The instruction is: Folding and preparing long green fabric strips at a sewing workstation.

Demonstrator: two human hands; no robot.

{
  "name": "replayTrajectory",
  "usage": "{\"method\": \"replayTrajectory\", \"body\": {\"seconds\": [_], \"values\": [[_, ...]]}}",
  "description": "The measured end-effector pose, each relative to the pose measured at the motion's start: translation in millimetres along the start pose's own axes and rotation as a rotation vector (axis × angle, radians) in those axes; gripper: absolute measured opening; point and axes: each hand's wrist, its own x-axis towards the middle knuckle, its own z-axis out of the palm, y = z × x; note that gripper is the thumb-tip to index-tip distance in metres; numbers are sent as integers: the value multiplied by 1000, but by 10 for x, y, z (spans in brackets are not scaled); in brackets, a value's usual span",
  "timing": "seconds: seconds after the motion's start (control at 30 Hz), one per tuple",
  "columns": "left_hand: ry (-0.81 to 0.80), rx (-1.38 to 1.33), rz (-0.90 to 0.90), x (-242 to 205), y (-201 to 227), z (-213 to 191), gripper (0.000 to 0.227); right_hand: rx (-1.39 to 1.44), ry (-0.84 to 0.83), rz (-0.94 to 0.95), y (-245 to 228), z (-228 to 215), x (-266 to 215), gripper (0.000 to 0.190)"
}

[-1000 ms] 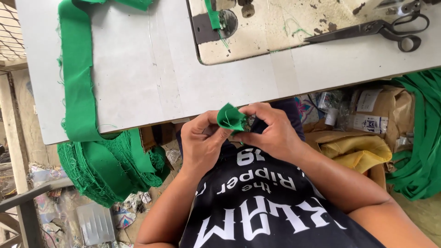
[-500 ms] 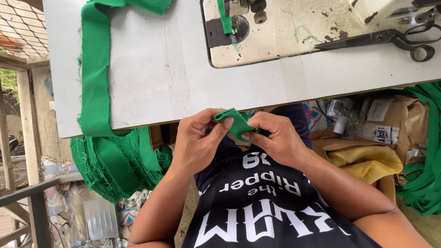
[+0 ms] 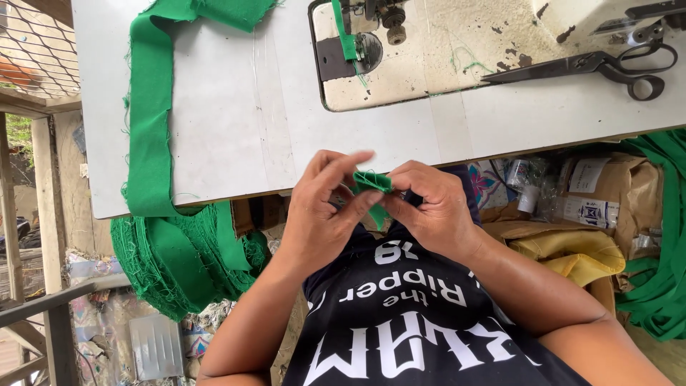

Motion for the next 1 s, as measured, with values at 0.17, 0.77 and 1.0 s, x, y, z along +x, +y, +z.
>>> {"method": "replayTrajectory", "body": {"seconds": [0.17, 0.77, 1.0], "values": [[376, -32, 38, -45, -175, 199, 33, -246, 185, -202, -30, 97, 14, 8], [118, 16, 368, 48, 116, 27, 13, 183, -99, -160, -343, -317, 95, 10], [63, 48, 442, 9, 169, 10, 11, 246, -162, -197, -408, -327, 161, 9]]}}
